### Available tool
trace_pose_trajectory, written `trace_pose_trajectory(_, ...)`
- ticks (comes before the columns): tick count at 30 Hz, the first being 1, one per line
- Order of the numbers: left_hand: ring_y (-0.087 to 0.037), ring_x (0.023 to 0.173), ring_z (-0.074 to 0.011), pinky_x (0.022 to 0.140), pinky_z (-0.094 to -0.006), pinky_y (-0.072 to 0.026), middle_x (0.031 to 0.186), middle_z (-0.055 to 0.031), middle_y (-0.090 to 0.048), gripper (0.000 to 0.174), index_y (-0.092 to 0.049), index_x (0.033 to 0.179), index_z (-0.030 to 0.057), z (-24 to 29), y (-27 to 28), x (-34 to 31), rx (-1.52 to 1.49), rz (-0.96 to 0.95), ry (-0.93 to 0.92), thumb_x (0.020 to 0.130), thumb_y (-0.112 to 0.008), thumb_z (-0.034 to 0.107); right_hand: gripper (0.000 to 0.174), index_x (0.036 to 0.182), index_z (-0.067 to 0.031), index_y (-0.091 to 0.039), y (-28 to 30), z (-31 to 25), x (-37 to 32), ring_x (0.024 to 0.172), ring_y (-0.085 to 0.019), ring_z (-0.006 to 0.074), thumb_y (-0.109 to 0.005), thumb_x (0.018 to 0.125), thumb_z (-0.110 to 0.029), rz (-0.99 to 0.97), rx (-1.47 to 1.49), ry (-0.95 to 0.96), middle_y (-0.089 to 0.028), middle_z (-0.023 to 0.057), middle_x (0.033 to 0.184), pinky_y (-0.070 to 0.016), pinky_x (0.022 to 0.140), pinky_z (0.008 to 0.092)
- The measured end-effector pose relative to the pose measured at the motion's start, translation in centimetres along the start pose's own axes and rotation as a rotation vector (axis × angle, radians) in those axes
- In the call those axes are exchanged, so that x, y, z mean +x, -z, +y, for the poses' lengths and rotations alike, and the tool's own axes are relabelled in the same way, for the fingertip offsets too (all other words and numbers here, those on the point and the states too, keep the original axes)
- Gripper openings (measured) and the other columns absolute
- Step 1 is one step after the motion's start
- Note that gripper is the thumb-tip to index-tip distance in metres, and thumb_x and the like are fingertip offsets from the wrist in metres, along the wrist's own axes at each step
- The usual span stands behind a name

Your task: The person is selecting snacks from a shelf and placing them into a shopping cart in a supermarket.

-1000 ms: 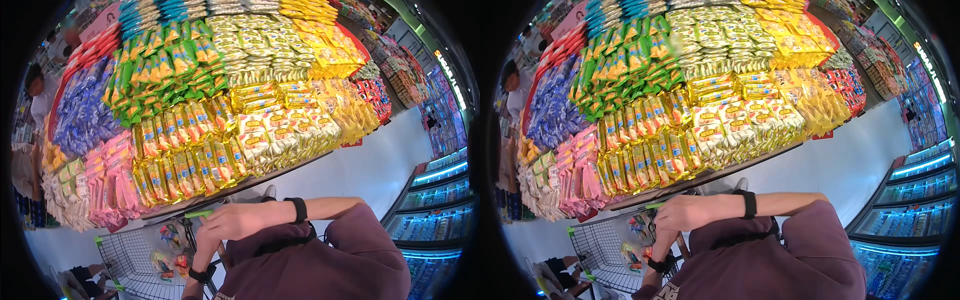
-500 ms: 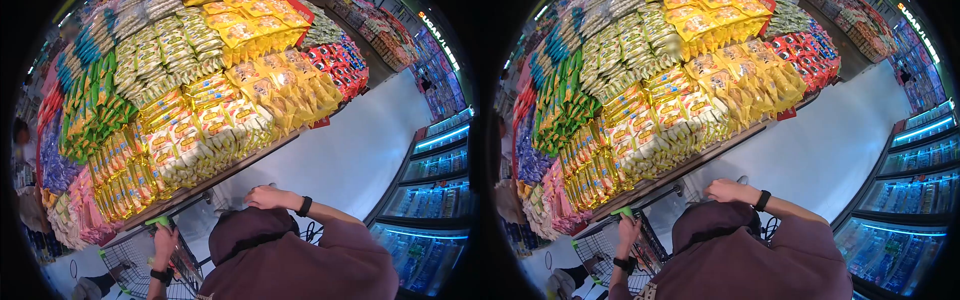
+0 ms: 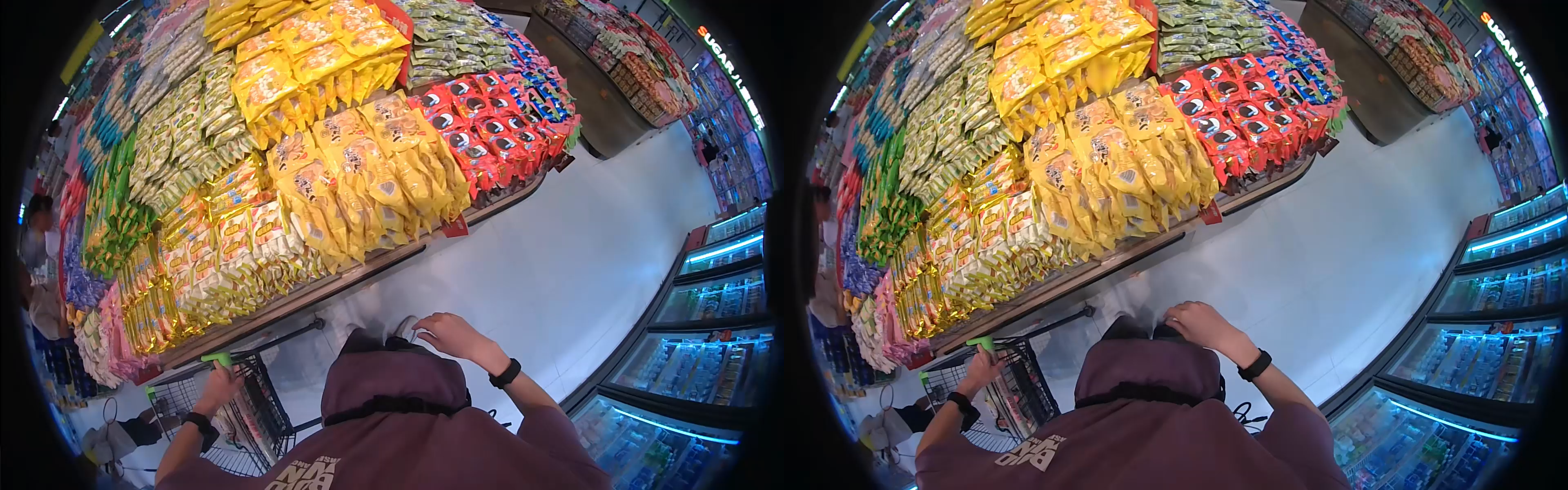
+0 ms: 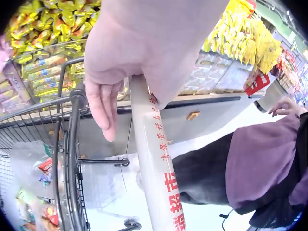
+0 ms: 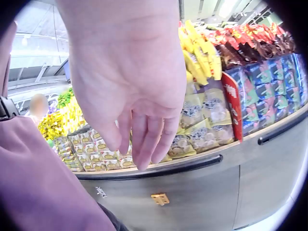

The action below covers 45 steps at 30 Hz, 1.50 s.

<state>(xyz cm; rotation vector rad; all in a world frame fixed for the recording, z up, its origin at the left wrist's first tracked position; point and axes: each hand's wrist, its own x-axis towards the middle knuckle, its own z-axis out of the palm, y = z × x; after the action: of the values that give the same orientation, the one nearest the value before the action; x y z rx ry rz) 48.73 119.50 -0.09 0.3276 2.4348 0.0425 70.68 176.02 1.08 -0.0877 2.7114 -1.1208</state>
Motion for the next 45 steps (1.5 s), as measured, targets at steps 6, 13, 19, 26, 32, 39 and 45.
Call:
trace_pose_trajectory(6,-0.065,0.087,-0.0448,0.076,-0.0494,-0.0532,0.09,-0.0293,-0.065,0.067,-0.045,0.118,-0.0131,7.5,2.2,-0.6,0.201,-0.185,-0.039,0.085,-0.066,0.041,0.016,0.104,-0.0051,-0.065,2.5,2.7,-4.6,0.091,-0.065,0.0346,-0.059,0.093,-0.015,0.189,0.019,-0.084,-0.069,0.0142,0.093,-0.0517,0.083,0.043)
trace_pose_trajectory(13,-0.065,0.078,-0.0416,0.067,-0.049,-0.0501,0.079,-0.0229,-0.065,0.065,-0.033,0.121,-0.0199,14.9,-0.6,-2.5,-0.052,0.03,0.029,0.082,-0.068,0.019,0.018,0.105,-0.0056,-0.068,7.5,9.0,-5.6,0.092,-0.065,0.0329,-0.061,0.092,-0.015,0.166,-0.062,-0.084,-0.07,0.0129,0.098,-0.0518,0.084,0.0421)
trace_pose_trajectory(19,-0.062,0.074,-0.0462,0.066,-0.0523,-0.0472,0.079,-0.0252,-0.063,0.059,-0.034,0.119,-0.0156,19.4,-2.6,-2.8,-0.044,0.132,-0.017,0.078,-0.067,0.013,0.015,0.099,-0.0031,-0.063,12.3,17.2,-5.6,0.086,-0.066,0.0343,-0.062,0.088,-0.014,0.048,-0.129,-0.046,-0.069,0.0147,0.091,-0.0525,0.079,0.0437)
trace_pose_trajectory(26,-0.061,0.073,-0.0463,0.063,-0.0539,-0.047,0.077,-0.0249,-0.061,0.064,-0.032,0.123,-0.0129,23.6,-7.0,-1.1,0.129,0.199,0.279,0.078,-0.068,0.014,0.02,0.107,-0.0063,-0.067,20.3,23.2,-8.6,0.091,-0.066,0.0335,-0.059,0.094,-0.02,0.006,-0.103,-0.139,-0.07,0.0135,0.094,-0.0521,0.085,0.0418)
trace_pose_trajectory(32,-0.062,0.073,-0.044,0.064,-0.0525,-0.048,0.079,-0.023,-0.062,0.066,-0.032,0.124,-0.0131,29.1,-8.6,-1.5,0.162,0.213,0.214,0.078,-0.069,0.017,0.02,0.106,-0.0059,-0.066,24.0,29.3,-14.1,0.092,-0.066,0.0346,-0.06,0.092,-0.019,0.079,0.002,-0.192,-0.069,0.0155,0.093,-0.0525,0.083,0.0435)
trace_pose_trajectory(39,-0.063,0.074,-0.0412,0.064,-0.0508,-0.0492,0.082,-0.0207,-0.062,0.068,-0.033,0.125,-0.0133,36.9,-10.1,-3.1,0.19,0.201,0.178,0.078,-0.07,0.019,0.021,0.107,-0.0062,-0.067,28.3,35.8,-17.1,0.092,-0.066,0.0348,-0.06,0.093,-0.021,0.038,0.061,-0.197,-0.07,0.0154,0.097,-0.0527,0.083,0.0426)
trace_pose_trajectory(45,-0.064,0.076,-0.045,0.064,-0.0524,-0.0507,0.082,-0.0261,-0.064,0.07,-0.028,0.129,-0.012,43.4,-11.9,-4.0,0.23,0.194,0.187,0.077,-0.068,0.015,0.019,0.105,-0.0039,-0.065,34.5,40.9,-20.4,0.091,-0.065,0.0366,-0.06,0.091,-0.017,-0.002,0.049,-0.077,-0.069,0.0174,0.094,-0.0518,0.081,0.045)
